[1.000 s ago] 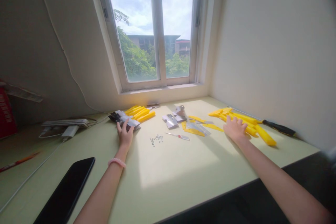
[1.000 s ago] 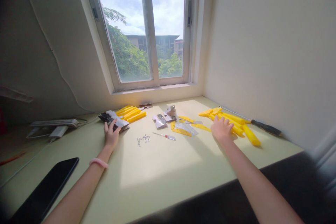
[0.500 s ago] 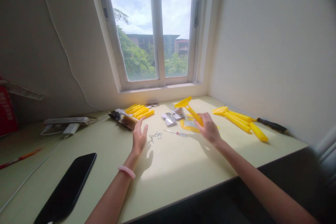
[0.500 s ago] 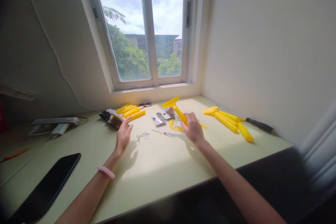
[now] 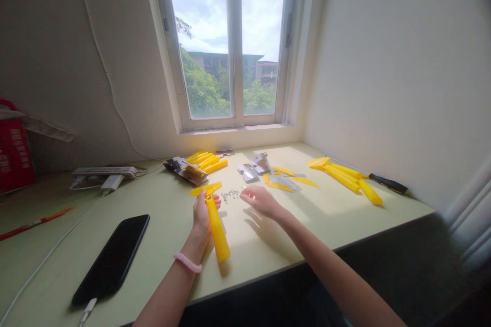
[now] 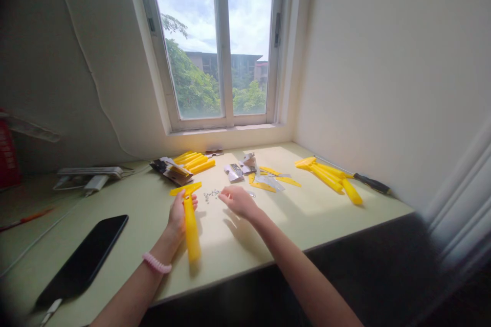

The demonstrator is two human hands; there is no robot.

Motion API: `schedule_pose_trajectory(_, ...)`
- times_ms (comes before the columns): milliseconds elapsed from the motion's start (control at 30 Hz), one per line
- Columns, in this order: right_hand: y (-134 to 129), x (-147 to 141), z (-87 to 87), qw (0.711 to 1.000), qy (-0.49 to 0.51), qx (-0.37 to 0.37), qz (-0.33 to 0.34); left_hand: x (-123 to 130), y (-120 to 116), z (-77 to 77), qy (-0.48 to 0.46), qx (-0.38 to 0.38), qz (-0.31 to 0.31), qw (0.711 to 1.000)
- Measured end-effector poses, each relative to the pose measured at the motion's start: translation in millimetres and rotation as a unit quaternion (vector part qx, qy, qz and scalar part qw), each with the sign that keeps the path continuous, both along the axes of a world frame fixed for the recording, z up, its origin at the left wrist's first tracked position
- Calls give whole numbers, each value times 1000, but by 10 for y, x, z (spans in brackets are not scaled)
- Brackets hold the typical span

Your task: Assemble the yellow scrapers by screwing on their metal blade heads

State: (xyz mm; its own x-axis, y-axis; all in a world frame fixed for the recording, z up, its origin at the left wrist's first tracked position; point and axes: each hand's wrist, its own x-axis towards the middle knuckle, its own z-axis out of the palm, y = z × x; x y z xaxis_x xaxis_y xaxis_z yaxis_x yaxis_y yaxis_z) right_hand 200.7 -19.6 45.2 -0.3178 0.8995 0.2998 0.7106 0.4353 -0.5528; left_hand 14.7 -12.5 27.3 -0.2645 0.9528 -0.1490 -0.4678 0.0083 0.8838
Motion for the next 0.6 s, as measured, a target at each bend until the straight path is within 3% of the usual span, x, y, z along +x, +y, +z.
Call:
schedule_pose_trajectory(33, 108, 142, -19, 995, -39, 30, -90, -3, -15, 5, -9, -3, -7, 1000)
schedule_pose_trajectory(100, 289, 455, -79, 952, -84, 46, -289, 10, -48, 15, -34, -6, -34, 999)
schedule_pose_trajectory(200, 433, 880, -202, 921, -86, -2, -380, 59, -83, 18, -23, -16, -66, 997)
schedule_pose_trajectory(367, 453, 1229, -288, 925, -107, -42, -361, 117, -99, 7, -25, -64, -122, 990)
schedule_pose_trajectory(600, 449, 1241, -80, 923, -125, -121, -343, 110, -81, -30, -42, -71, -150, 985)
